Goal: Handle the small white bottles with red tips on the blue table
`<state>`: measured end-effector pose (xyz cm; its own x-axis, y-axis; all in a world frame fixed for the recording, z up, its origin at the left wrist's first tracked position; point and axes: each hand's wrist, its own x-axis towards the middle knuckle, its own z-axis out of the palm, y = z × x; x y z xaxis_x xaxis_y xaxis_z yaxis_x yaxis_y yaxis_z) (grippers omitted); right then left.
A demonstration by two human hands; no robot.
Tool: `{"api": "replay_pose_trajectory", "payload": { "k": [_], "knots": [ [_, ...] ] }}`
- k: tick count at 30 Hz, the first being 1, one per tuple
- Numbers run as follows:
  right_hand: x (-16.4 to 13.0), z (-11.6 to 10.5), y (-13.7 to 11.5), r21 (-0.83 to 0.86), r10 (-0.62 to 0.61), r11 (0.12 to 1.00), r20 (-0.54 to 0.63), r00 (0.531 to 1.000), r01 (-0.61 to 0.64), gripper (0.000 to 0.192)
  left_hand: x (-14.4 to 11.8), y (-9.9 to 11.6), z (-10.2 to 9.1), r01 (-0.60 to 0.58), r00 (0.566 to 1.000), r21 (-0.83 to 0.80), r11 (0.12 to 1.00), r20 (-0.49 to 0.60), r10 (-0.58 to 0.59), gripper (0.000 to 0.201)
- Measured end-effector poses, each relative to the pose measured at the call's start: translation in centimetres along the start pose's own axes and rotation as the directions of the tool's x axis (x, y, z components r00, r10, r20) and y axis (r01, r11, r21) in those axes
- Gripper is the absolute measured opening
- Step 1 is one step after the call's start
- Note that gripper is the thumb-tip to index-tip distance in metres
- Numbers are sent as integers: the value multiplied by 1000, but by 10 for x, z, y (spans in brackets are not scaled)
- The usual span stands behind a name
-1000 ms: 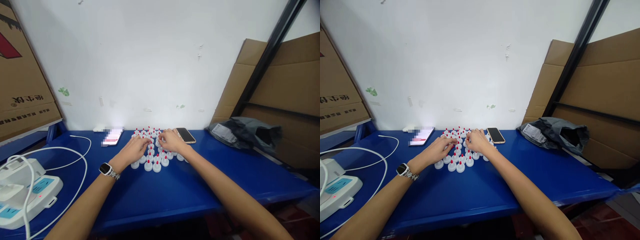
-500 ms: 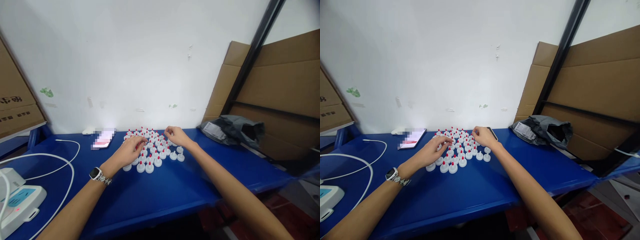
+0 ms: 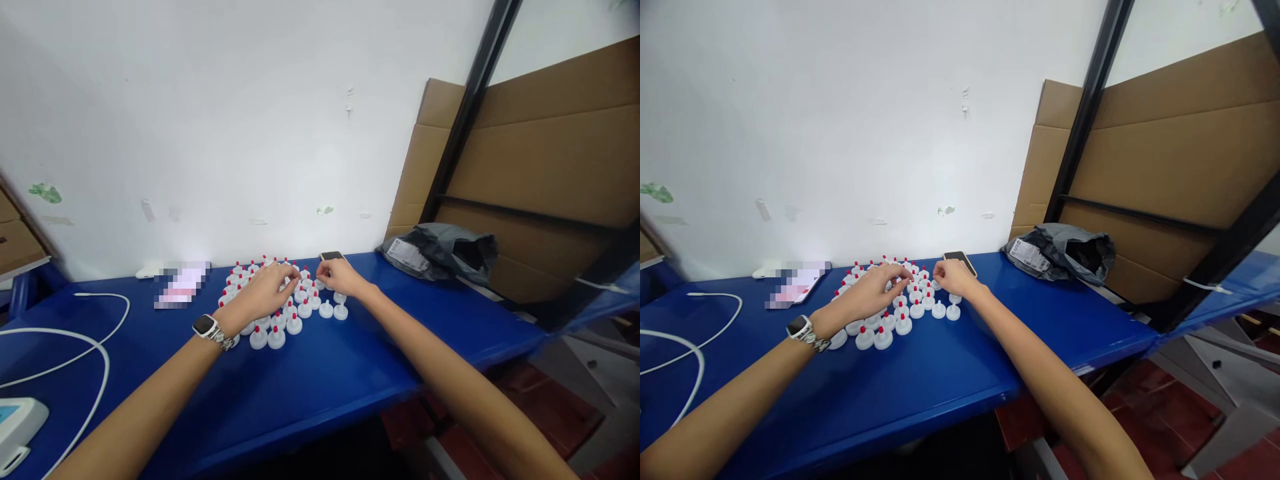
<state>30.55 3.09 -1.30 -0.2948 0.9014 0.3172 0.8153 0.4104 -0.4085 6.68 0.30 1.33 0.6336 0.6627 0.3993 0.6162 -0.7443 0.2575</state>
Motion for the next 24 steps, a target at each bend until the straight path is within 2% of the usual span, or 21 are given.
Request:
{"api": "replay_pose_trajectory", "payload": {
  "k": [3,6,9,11,12,14,16,19,21,24],
  "knots": [
    [-3,-5,-9,151,18,989,-92,996,-4,10,3,0,6,-3,998,22,1000,-59,4,30],
    [-8,-12,-30,370,51,929,-192,980,23,12,2,1,6,-19,990,17,1000,-137,21,39],
    [-8,-11,-56,600,0,791,-187,982,114,20,-5,2,-1,-3,990,11,1000,-141,5,45],
    [-4,-5,-71,668,-52,729,-166,985,151,24,-16,-4,-8,22,994,5,1000,-105,-21,42],
    [-1,-2,-77,669,-71,726,-160,985,161,25,-23,-9,-12,38,996,-4,999,-86,-38,40],
    [8,8,-88,608,-103,773,-159,982,179,24,-39,-23,-18,88,988,-37,995,-125,-92,40],
    [19,18,-96,472,-156,858,-135,978,202,20,-57,-39,-23,158,978,-20,987,-135,-159,39],
    [40,36,-108,175,-260,951,2,966,256,15,-75,-57,-28,246,964,17,969,-108,-243,37],
    [53,46,-115,-29,-281,958,116,953,286,13,-81,-61,-30,270,959,16,963,-98,-267,35],
    [65,53,-122,-255,-261,908,273,926,331,10,-82,-61,-32,285,956,10,958,-72,-284,33]
  ]
}}
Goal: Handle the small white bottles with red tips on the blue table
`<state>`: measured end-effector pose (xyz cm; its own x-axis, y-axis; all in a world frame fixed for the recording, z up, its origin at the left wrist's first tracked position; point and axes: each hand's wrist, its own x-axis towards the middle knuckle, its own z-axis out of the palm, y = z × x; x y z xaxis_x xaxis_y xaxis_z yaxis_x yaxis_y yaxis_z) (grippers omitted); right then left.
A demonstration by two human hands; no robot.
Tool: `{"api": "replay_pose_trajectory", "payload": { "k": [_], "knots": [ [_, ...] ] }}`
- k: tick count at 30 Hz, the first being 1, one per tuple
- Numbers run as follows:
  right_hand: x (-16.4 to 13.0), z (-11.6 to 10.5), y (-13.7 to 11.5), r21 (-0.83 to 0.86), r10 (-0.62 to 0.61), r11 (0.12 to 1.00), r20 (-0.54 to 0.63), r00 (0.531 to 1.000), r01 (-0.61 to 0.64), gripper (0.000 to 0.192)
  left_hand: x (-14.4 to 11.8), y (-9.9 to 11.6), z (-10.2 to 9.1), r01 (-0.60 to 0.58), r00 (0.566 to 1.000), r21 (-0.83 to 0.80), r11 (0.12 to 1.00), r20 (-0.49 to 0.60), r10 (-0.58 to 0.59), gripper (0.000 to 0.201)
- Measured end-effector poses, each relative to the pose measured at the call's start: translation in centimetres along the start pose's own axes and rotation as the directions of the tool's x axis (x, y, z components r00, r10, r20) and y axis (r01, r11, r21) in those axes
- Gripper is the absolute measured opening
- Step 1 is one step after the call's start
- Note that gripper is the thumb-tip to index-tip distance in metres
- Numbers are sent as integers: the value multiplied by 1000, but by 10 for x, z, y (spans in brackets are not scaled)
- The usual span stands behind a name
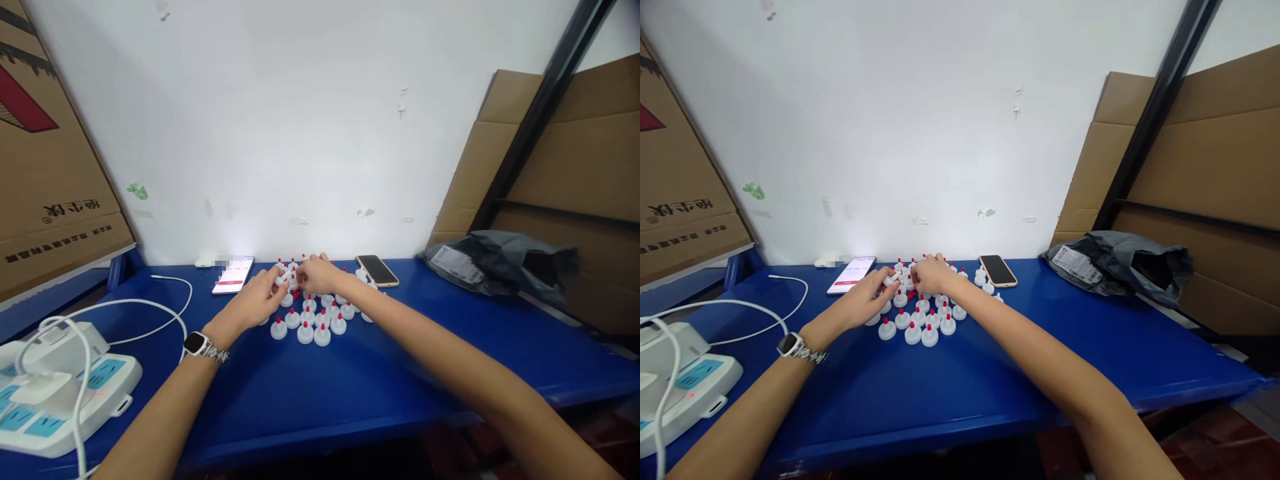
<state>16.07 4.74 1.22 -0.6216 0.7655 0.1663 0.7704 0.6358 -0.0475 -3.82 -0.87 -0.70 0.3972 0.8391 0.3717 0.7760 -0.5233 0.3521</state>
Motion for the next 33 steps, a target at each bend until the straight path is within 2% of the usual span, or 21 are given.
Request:
{"api": "replay_pose_trajectory", "payload": {
  "k": [3,10,15,17,19,20,21,23,25,27,29,33],
  "knots": [
    [3,-2,1,-126,12,992,75,997,-2,14,0,3,0,-5,999,-7,1000,34,5,32],
    [3,0,-9,-124,-78,988,120,990,93,16,-1,5,2,-38,999,-8,999,38,38,31],
    [13,0,-16,-162,-42,984,194,980,74,13,-2,6,4,-33,998,-21,999,58,34,28],
    [11,-2,-12,-122,-38,991,154,987,57,10,-2,7,4,-34,998,-19,999,52,35,28],
    [3,-5,-5,66,-23,998,50,998,19,9,-3,9,4,-43,998,-20,999,36,44,29],
    [-3,-6,-2,223,-1,975,-13,1000,4,9,-4,11,3,-47,998,-27,998,28,48,30],
    [-10,-6,2,402,35,916,-71,997,-3,10,-4,13,3,-53,998,-38,998,23,54,30],
    [-25,-4,7,711,132,703,-158,979,20,15,-5,19,4,-71,997,-62,996,17,72,29],
    [-39,0,9,870,236,487,-214,948,75,24,-6,25,5,-100,995,-71,992,8,101,28],
    [-49,5,6,928,318,353,-242,917,122,31,-6,31,7,-130,991,-58,990,1,131,28],
    [-55,9,1,945,346,297,-242,907,139,34,-7,37,9,-146,989,-34,989,6,146,28],
    [-57,10,-9,945,268,288,-235,934,155,36,-8,42,12,-168,985,4,986,27,168,30]
  ]
}}
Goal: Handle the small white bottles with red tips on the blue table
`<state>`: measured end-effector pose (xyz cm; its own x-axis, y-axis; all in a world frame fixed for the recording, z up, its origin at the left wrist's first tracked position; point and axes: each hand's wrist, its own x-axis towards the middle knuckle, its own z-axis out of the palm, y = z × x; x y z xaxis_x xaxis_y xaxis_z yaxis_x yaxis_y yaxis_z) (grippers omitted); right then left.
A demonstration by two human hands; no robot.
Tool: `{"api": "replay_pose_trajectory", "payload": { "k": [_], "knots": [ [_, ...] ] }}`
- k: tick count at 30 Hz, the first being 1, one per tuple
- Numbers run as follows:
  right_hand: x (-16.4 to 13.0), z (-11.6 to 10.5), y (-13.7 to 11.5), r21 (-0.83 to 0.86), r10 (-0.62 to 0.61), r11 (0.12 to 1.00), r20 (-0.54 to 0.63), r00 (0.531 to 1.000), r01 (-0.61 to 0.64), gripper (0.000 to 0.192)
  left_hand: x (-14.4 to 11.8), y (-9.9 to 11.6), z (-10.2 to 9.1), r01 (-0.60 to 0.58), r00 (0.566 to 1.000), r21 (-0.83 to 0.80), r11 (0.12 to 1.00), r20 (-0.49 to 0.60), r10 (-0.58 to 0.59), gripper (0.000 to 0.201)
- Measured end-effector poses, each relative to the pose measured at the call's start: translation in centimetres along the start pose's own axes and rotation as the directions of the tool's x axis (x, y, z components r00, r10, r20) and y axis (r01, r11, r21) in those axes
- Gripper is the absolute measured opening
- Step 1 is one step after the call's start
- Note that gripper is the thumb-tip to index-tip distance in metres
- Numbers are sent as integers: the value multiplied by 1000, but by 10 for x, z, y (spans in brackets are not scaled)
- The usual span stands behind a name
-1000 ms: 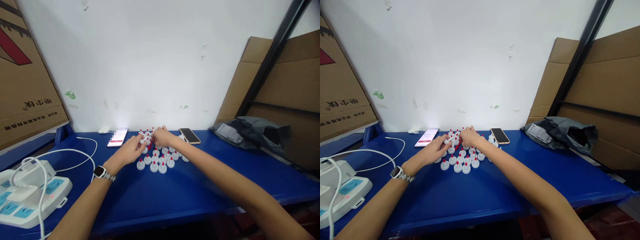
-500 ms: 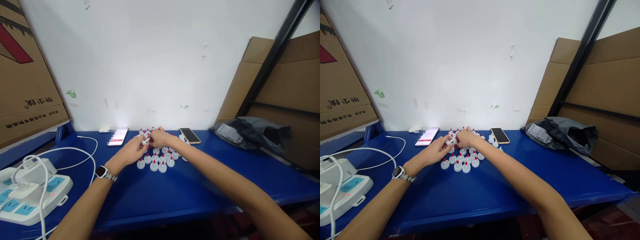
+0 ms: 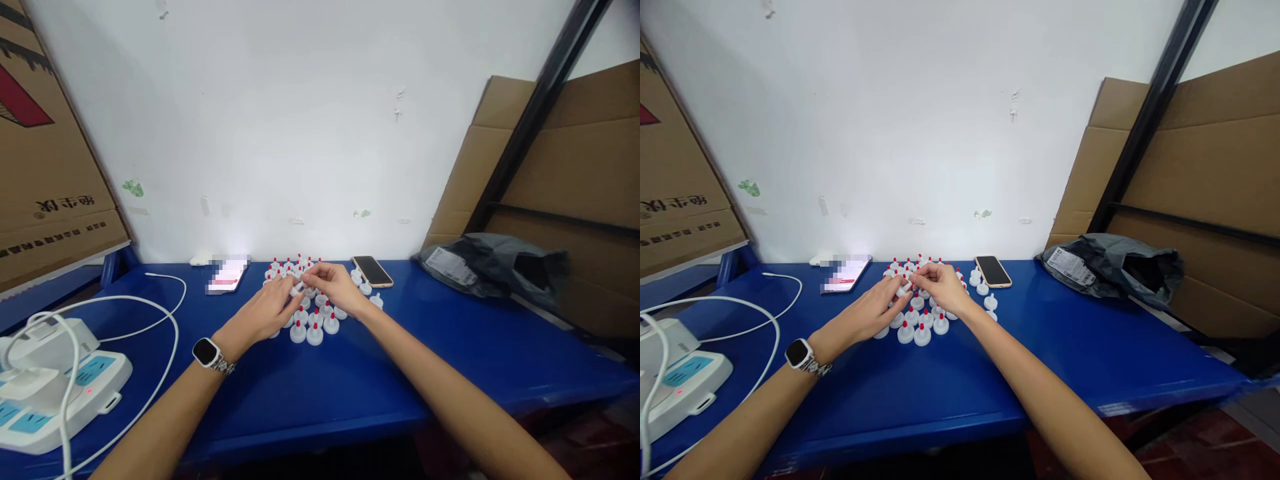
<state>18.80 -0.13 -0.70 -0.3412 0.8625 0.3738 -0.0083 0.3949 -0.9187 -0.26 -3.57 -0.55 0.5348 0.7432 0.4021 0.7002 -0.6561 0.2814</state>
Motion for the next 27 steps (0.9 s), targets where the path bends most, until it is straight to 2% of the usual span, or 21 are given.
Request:
{"api": "replay_pose_trajectory", "payload": {
  "k": [3,5,8,10,15,18,22,24,27],
  "knots": [
    [-2,3,-2,-40,-16,999,32,999,17,38,-1,1,1,-18,1000,9,1000,5,18,30],
    [-4,3,-2,-150,-42,988,22,999,45,37,-1,1,0,-39,999,17,999,-11,39,30],
    [-9,5,-4,-401,-121,905,73,990,140,36,-1,2,1,-78,997,43,996,-15,79,29],
    [-12,7,-6,-504,-157,841,122,980,197,36,0,3,1,-107,994,58,993,-4,107,28],
    [-14,15,-9,-543,-223,806,91,971,236,33,5,5,-3,-167,986,78,983,-16,168,27],
    [-10,19,-12,-588,-234,781,37,972,211,32,7,0,-7,-134,989,18,991,-53,135,30],
    [3,13,-14,-675,-257,719,-37,966,165,30,6,-17,-12,-21,990,-90,996,-142,8,43],
    [12,7,-11,-714,-234,684,-19,972,151,26,4,-27,-14,16,985,-67,998,-170,-27,44],
    [25,0,-4,-796,-153,581,96,983,169,24,2,-37,-17,29,984,18,999,-177,-26,31]
  ]
}}
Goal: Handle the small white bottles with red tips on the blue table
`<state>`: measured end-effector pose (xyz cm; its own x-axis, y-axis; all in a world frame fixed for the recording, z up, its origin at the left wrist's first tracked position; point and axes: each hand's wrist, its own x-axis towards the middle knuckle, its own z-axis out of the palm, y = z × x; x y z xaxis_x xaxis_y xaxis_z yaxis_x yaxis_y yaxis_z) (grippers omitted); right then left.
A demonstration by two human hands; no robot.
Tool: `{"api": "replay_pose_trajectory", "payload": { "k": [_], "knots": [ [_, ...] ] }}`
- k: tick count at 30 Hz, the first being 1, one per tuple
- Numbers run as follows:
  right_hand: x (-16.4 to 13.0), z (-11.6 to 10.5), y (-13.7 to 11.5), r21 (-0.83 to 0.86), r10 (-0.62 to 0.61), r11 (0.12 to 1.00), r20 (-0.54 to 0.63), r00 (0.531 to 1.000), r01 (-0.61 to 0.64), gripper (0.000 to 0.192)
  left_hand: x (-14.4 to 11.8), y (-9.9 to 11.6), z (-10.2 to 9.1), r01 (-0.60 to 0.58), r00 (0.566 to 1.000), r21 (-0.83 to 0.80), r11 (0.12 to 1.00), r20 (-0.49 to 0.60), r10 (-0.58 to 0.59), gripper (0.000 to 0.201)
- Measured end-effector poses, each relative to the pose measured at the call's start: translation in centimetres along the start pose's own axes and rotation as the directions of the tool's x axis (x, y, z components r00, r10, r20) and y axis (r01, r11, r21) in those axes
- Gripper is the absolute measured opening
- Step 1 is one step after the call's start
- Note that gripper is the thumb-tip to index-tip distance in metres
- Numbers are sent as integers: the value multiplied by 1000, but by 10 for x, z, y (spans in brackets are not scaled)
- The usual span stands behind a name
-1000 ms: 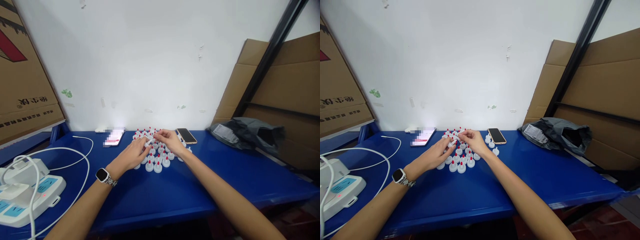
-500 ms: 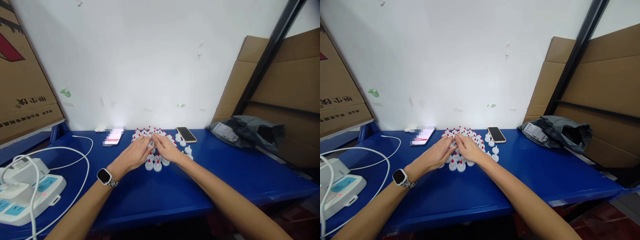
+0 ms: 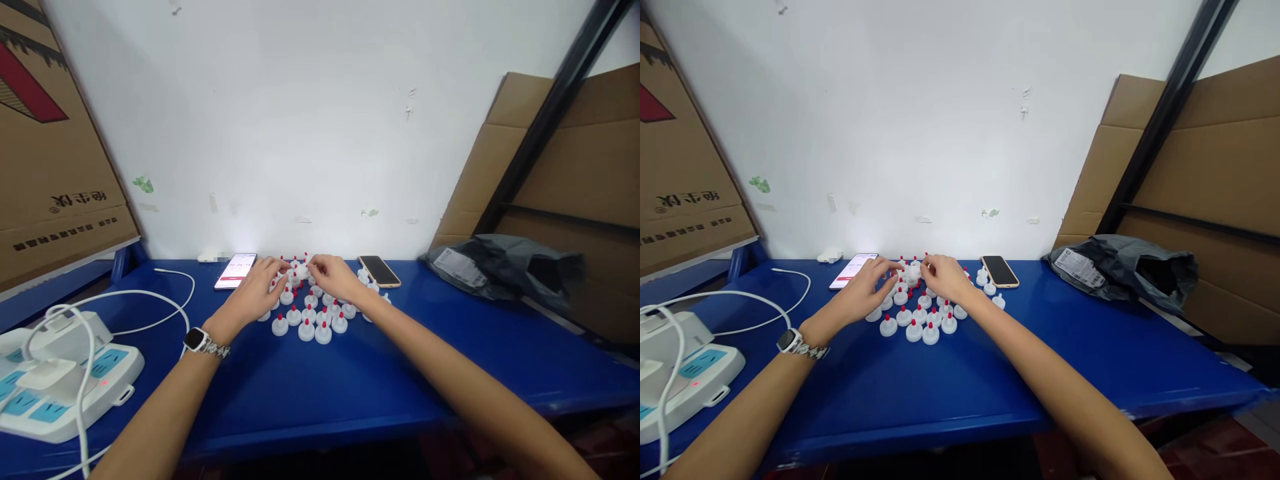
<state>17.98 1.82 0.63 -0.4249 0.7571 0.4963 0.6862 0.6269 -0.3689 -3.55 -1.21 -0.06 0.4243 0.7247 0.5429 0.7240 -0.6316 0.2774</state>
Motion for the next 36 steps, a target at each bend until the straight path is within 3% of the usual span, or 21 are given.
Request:
{"api": "replay_pose_trajectory", "payload": {
  "k": [6,12,15,20,26,32,36],
  "knots": [
    [16,8,8,-293,-69,942,314,947,165,22,-2,0,4,22,997,2,1000,79,-22,33],
    [30,2,11,-398,-29,886,464,885,238,15,-5,6,12,64,987,19,998,143,-66,36],
    [29,-7,13,-360,24,922,428,903,146,17,-3,10,15,46,985,12,999,166,-48,35],
    [-2,-35,28,-216,83,976,208,975,-37,31,6,21,16,-40,983,-29,999,180,44,30],
    [-58,-67,69,-140,222,966,27,975,-216,29,33,42,26,-133,970,-55,990,196,141,27],
    [-96,-78,85,-178,350,921,-8,937,-346,17,63,81,54,-222,946,-105,969,219,240,26],
    [-105,-76,90,-71,341,939,73,937,-336,5,73,97,72,-246,928,-98,964,262,264,25]
  ]
}}
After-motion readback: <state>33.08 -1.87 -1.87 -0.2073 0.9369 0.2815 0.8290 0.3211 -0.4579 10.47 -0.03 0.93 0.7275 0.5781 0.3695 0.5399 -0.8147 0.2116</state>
